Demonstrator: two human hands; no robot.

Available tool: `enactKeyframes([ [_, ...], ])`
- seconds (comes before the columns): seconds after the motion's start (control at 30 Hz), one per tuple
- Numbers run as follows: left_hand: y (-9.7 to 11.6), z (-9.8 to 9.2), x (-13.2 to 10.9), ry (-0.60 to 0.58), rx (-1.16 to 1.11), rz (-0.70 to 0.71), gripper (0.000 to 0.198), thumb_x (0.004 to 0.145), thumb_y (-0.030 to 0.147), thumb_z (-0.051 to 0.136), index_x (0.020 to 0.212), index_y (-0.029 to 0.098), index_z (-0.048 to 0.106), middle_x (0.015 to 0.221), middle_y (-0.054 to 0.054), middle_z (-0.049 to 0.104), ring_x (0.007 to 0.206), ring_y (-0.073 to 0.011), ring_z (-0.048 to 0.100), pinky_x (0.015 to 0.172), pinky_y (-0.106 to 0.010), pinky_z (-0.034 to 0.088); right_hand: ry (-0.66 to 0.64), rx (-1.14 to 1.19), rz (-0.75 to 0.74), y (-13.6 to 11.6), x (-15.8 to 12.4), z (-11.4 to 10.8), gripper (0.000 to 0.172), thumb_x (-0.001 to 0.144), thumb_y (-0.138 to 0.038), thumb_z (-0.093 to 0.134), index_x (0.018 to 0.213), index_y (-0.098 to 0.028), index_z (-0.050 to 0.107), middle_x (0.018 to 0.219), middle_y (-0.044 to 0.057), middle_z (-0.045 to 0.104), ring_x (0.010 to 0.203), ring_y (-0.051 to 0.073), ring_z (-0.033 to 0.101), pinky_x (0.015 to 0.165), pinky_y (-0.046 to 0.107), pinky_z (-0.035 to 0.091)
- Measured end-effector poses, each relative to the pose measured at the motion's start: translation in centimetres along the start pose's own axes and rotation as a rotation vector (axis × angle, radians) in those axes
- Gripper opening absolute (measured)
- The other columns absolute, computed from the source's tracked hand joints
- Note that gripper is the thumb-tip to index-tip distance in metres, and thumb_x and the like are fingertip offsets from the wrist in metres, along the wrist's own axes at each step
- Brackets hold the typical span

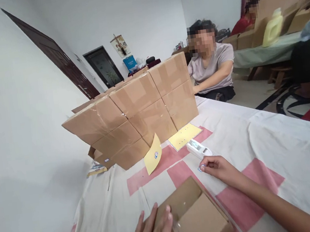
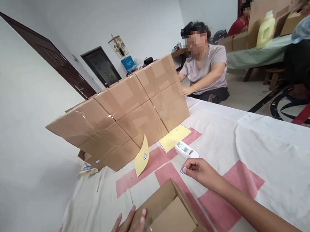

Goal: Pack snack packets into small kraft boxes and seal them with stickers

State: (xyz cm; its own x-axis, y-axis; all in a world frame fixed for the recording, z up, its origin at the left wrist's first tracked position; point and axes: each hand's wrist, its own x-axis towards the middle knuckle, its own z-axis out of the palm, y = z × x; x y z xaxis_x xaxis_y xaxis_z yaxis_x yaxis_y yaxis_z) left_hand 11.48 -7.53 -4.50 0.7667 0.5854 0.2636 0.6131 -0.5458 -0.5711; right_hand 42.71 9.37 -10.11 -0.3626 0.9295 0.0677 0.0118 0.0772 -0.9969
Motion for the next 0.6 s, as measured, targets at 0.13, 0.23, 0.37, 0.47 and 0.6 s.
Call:
enactKeyframes([
  [0.13, -0.9, -0.9, 0.6, -0.06, -0.111, -0.013, 0.064, 0.095, 0.056, 0.052, 0.144, 0.015, 0.052, 0.155, -0.007, 0.048, 0.153, -0.0308, 0.025, 0.128, -0.049, 0.007, 0.003, 0.067, 0.001, -1.0, -0.6, -0.4, 0.027, 0.083, -0.045, 0.071, 0.078, -0.019, 0.068, 0.078, 0.002, 0.065, 0.077, 0.019, 0.06, 0.074, 0.031, 0.046],
  [0.23, -1.0, -2.0, 1.3, -0.102, -0.188, -0.047, 0.078, 0.09, 0.063, 0.055, 0.151, 0.016, 0.042, 0.155, -0.01, 0.048, 0.152, -0.0316, 0.027, 0.127, -0.051, 0.01, -0.002, 0.083, -0.01, -1.6, -0.9, -0.3, 0.026, 0.083, -0.044, 0.072, 0.081, -0.019, 0.069, 0.078, 0.002, 0.065, 0.076, 0.018, 0.06, 0.073, 0.031, 0.046],
  [0.37, -1.2, -3.6, 2.6, -0.119, -0.324, -0.003, 0.09, 0.085, 0.06, 0.062, 0.154, 0.01, 0.034, 0.148, -0.012, 0.055, 0.151, -0.0304, 0.03, 0.127, -0.051, 0.008, -0.006, 0.078, -0.01, -1.7, -1.2, -0.2, 0.025, 0.085, -0.044, 0.071, 0.083, -0.02, 0.069, 0.078, 0.001, 0.063, 0.075, 0.017, 0.058, 0.071, 0.03, 0.045],
  [0.47, -1.0, -4.5, 3.4, -0.173, -0.454, -0.076, 0.088, 0.085, 0.041, 0.066, 0.157, 0.009, 0.026, 0.147, -0.013, 0.057, 0.149, -0.0278, 0.035, 0.127, -0.05, 0.013, -0.024, 0.075, -0.006, -1.7, -1.4, -0.1, 0.025, 0.086, -0.045, 0.07, 0.084, -0.02, 0.069, 0.079, 0.002, 0.063, 0.077, 0.017, 0.058, 0.072, 0.03, 0.046],
  [0.6, -0.7, -4.7, 3.6, -0.194, -0.605, -0.152, 0.092, 0.083, 0.028, 0.067, 0.159, 0.014, 0.018, 0.151, -0.016, 0.051, 0.149, -0.031, 0.035, 0.122, -0.054, 0.027, -0.04, 0.063, -0.002, -2.0, -1.5, 0.0, 0.028, 0.085, -0.048, 0.071, 0.084, -0.02, 0.068, 0.079, 0.002, 0.063, 0.076, 0.018, 0.059, 0.071, 0.03, 0.048],
])
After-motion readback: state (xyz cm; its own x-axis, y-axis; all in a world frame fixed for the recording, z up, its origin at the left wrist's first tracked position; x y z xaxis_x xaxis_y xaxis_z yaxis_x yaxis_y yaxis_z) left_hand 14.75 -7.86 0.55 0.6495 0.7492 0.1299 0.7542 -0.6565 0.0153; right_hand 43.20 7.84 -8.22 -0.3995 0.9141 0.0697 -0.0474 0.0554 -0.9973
